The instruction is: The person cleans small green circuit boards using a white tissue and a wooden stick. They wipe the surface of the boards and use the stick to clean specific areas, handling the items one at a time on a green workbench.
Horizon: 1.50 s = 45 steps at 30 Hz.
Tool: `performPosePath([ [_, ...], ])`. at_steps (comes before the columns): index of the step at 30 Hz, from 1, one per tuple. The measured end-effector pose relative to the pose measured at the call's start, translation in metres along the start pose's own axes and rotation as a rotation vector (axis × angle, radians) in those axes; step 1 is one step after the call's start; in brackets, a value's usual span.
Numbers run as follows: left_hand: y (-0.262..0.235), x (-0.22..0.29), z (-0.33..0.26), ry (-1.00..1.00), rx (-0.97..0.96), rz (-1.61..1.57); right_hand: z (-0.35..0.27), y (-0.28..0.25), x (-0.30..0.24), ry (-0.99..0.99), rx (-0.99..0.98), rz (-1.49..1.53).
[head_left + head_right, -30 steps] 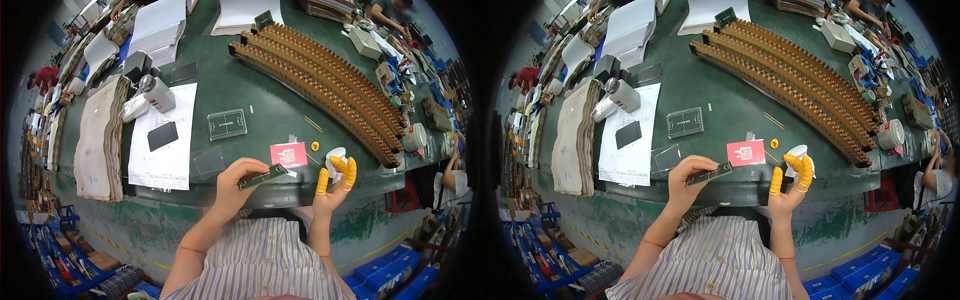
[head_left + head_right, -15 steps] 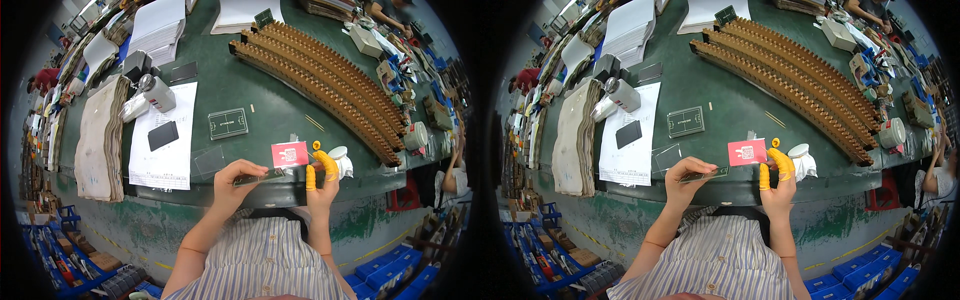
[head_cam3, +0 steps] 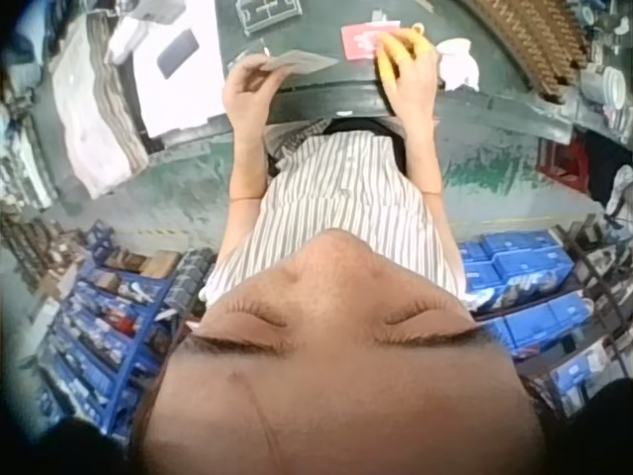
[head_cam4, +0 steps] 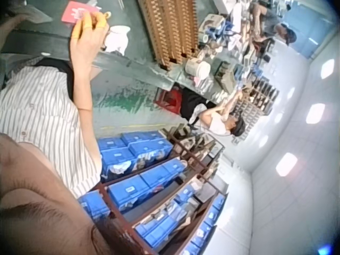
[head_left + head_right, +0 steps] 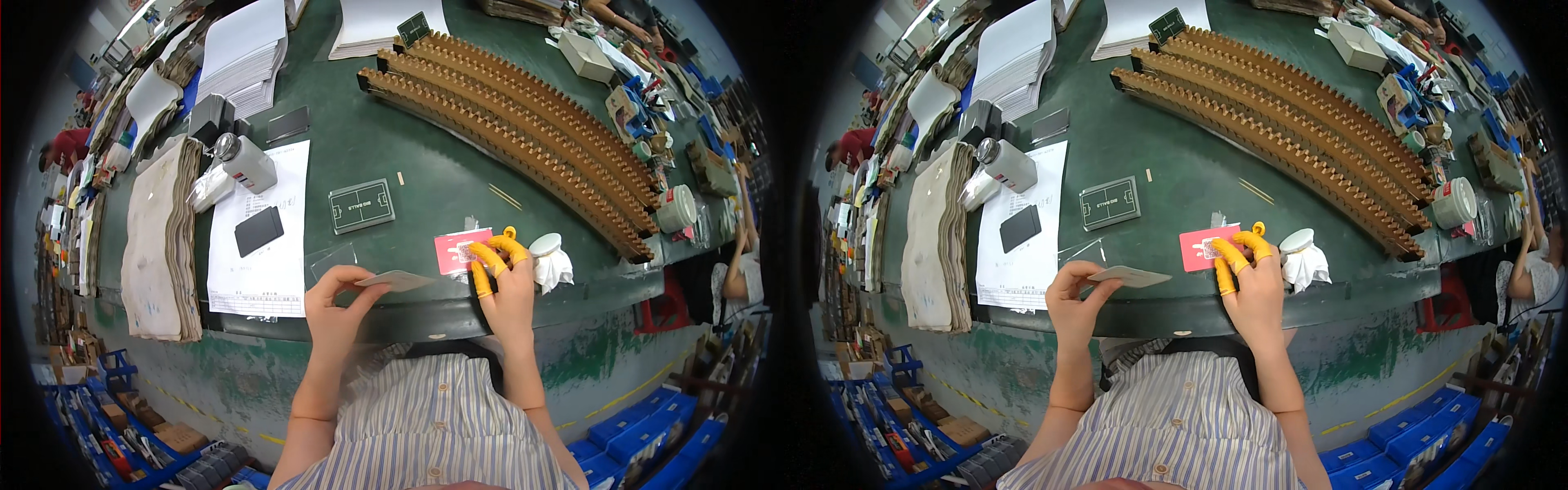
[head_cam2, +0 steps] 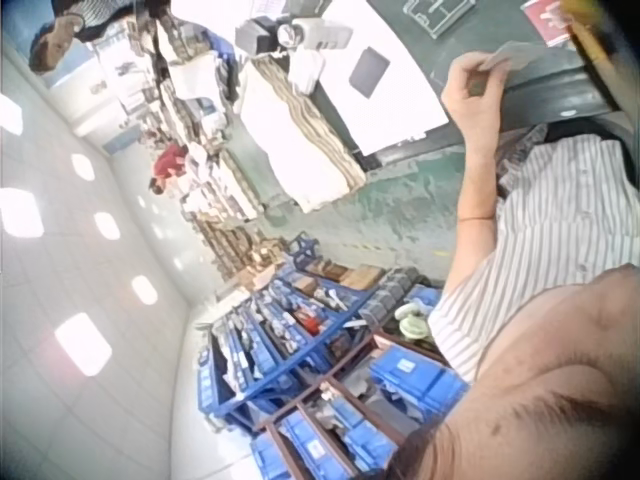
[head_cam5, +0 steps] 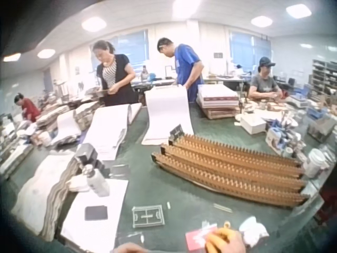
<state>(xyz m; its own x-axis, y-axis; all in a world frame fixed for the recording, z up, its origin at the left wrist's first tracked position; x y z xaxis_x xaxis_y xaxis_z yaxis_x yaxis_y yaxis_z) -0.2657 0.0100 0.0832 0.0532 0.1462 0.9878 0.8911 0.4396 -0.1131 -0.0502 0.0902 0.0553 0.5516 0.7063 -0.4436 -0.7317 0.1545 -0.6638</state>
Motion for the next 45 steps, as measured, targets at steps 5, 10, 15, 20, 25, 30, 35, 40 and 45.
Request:
performPosePath([
  [5, -0.003, -0.008, 0.003, 0.049, 0.016, -0.033, 0.009, 0.002, -0.008, -0.044, -0.087, -0.036],
  [10, 0.003, -0.009, 0.004, 0.056, 0.017, -0.125, 0.008, 0.005, -0.008, -0.026, -0.11, -0.045],
  [15, 0.0, -0.015, 0.005, 0.199, -0.003, 0.007, 0.007, 0.007, -0.009, -0.038, -0.116, -0.07],
  [20, 0.001, -0.015, 0.003, 0.211, -0.008, 0.017, 0.008, 0.007, -0.011, 0.013, -0.119, -0.056],
  [25, 0.003, -0.015, 0.0, 0.208, -0.014, -0.008, 0.007, 0.007, -0.009, -0.016, -0.131, -0.083],
  [30, 0.005, -0.01, -0.002, 0.324, 0.014, -0.012, 0.004, 0.002, -0.012, 0.04, -0.005, 0.015],
  [35, 0.012, -0.011, -0.005, 0.358, 0.03, -0.063, -0.014, -0.015, -0.039, -0.04, 0.223, 0.073],
  [40, 0.019, -0.003, -0.01, 0.449, 0.061, 0.094, -0.021, -0.019, -0.066, -0.215, 0.057, 0.023],
  [45, 0.023, 0.005, -0.013, 0.554, 0.041, 0.215, -0.02, -0.019, -0.072, -0.225, 0.022, 0.007],
])
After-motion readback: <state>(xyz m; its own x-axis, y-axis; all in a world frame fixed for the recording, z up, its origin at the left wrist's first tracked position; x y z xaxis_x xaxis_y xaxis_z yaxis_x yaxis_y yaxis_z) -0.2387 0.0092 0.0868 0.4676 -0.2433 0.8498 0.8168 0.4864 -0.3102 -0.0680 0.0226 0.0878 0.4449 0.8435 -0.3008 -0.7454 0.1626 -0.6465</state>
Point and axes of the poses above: each hand's wrist, its own z-axis towards the middle knuckle, its own y-axis out of the palm, x = y × z, the point moved 2 cm from there along z, towards the middle knuckle, and after that the axes turned 14 degrees about -y, right-handed, at the moved point
